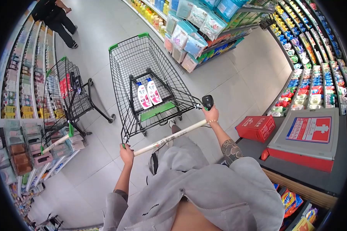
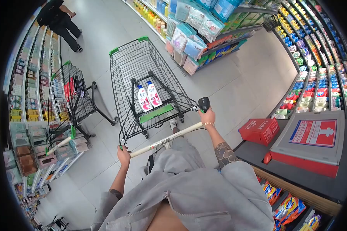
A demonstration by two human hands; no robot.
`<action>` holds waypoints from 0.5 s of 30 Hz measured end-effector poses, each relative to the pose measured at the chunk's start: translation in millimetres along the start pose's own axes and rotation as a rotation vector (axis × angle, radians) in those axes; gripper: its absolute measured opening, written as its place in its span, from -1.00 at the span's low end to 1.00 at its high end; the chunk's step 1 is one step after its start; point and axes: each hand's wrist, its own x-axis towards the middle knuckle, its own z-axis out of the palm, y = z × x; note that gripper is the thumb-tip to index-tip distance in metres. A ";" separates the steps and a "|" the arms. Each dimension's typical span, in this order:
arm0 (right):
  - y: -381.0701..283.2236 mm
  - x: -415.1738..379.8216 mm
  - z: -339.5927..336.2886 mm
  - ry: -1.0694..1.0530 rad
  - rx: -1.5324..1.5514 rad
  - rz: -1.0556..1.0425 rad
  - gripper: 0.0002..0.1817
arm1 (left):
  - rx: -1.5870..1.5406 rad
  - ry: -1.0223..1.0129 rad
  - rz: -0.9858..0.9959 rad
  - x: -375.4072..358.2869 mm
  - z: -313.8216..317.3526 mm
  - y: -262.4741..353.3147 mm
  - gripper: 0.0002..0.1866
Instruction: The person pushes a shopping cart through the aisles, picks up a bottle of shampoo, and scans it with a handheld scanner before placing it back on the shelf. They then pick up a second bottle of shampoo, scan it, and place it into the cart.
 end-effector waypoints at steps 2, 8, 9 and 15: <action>-17.1 20.7 5.2 0.002 0.015 -0.006 -0.46 | -0.034 0.001 -0.011 18.8 4.4 8.2 -0.78; -78.7 89.1 23.8 -0.053 0.157 -0.055 -0.50 | -0.213 0.009 -0.036 83.7 16.9 35.0 -0.79; -89.9 102.0 28.5 -0.057 0.120 -0.047 -0.48 | -0.232 0.005 -0.043 93.3 17.8 40.6 -0.80; -148.2 175.1 60.3 -0.069 0.135 -0.131 -0.48 | -0.243 0.088 -0.048 155.2 23.4 76.9 -0.80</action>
